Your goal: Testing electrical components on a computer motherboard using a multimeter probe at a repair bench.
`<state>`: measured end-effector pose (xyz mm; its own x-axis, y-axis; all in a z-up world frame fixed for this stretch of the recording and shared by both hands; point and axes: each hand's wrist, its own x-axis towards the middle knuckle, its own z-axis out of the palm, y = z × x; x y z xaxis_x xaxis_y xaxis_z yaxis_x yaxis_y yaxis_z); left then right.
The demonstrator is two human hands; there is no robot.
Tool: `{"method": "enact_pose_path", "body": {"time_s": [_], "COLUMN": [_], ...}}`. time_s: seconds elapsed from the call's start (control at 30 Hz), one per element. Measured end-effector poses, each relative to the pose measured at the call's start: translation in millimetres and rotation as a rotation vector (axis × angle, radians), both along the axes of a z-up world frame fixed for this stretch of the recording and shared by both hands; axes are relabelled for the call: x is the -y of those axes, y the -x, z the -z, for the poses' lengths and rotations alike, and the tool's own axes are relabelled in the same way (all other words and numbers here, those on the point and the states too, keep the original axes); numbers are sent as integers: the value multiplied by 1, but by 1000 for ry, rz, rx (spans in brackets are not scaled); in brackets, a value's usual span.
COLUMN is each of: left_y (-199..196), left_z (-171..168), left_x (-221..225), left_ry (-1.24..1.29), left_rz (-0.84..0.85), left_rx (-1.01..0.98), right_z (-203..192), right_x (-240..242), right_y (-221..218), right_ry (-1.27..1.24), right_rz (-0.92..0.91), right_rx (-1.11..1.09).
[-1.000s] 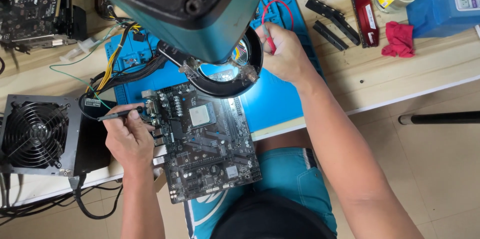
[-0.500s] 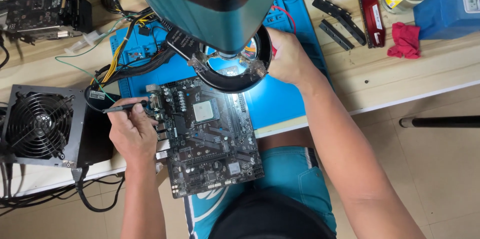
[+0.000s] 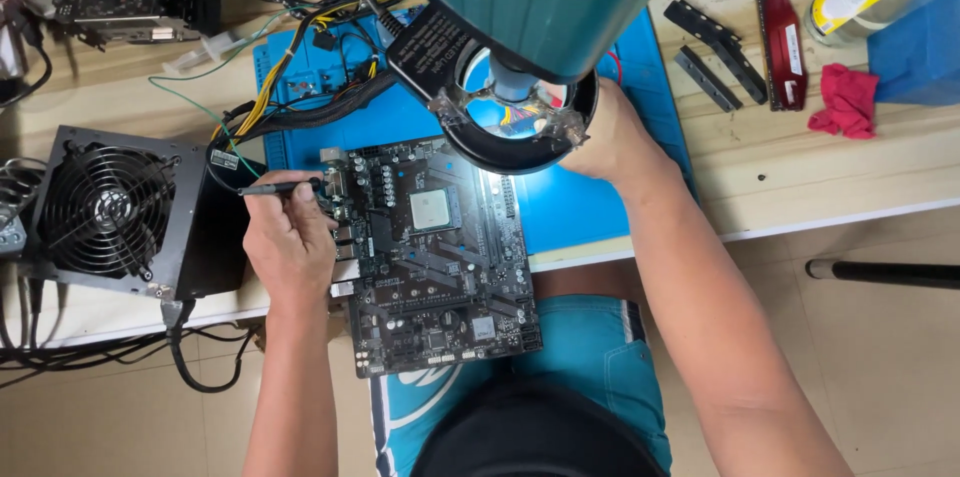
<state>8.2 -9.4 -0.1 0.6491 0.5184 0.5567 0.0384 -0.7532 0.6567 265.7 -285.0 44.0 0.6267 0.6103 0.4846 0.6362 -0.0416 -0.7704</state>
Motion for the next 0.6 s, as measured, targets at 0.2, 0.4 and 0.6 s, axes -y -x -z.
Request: {"method": "enact_pose_path", "body": {"time_s": [0.2, 0.4, 0.6], "left_y": [2, 4, 5], "left_z": [2, 1, -2], "left_x": [-1, -3, 0], "left_ry": [3, 44, 60], "left_rz": [-9, -16, -21], "left_rx": [-5, -41, -58], "right_z": [0, 1, 1], "right_x": [-3, -3, -2], "right_y": [0, -1, 2], "right_ry": [-10, -25, -40], "right_rz": [22, 36, 49], "right_rx": [33, 64, 98]}}
